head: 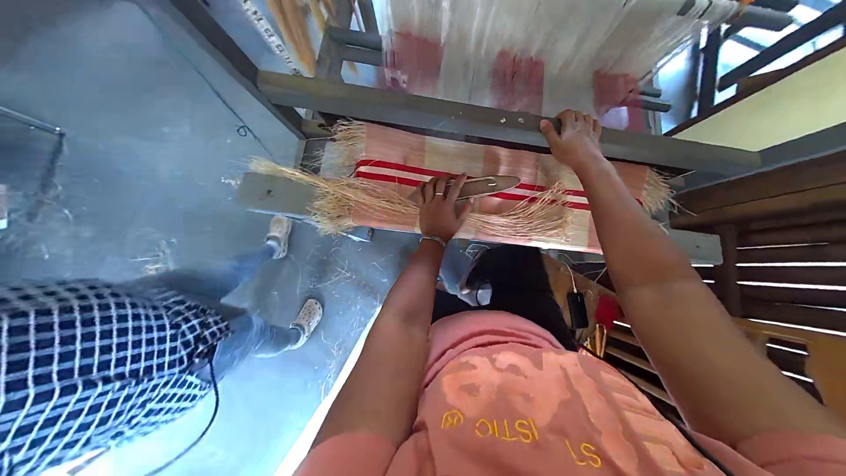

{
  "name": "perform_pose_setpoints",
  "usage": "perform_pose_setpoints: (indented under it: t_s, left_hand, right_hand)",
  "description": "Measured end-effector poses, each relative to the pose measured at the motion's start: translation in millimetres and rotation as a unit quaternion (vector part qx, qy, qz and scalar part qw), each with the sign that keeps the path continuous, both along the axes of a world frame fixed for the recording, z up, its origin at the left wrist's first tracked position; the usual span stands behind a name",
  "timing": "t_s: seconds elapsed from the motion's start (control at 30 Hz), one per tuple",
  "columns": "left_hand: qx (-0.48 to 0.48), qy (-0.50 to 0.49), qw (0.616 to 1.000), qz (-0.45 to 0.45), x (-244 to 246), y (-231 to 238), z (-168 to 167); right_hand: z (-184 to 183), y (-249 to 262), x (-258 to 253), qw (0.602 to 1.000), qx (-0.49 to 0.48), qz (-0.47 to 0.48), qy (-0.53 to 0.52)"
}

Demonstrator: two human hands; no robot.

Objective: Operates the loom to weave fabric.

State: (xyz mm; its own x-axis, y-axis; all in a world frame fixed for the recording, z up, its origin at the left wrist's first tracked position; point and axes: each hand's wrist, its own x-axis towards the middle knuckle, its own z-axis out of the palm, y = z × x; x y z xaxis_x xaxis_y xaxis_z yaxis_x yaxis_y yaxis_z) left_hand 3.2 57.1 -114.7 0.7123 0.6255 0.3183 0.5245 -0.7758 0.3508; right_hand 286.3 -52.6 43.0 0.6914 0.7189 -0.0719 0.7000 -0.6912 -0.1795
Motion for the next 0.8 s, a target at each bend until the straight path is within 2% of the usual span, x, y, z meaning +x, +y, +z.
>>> perform_pose_setpoints:
  t_s: [0.27, 0.5, 0.67, 0.8]
  left_hand:
    - [-0.004, 0.003, 1.0, -0.002, -0.7, 1.0, 2.2]
    - [0.011, 0.009, 1.0, 0.007, 2.3, -3.6, 9.6]
    - [0.031, -0.012, 0.999, 0.006, 2.7, -3.7, 9.6]
    - [0.045, -0.014, 0.999, 0.003, 0.8, -3.4, 5.6]
  right_hand:
    - [3.4, 3.1, -6.6, 1.0, 0.004, -0.018, -0.005]
    - [-18.6, 4.3, 4.4, 0.993, 0.107, -0.006, -0.058]
    - [-10.9, 31.1, 37.6, 0.994, 0.107, -0.008, -0.03]
    - [-10.6, 30.6, 34.6, 0.994, 0.101, -0.028, -0.011]
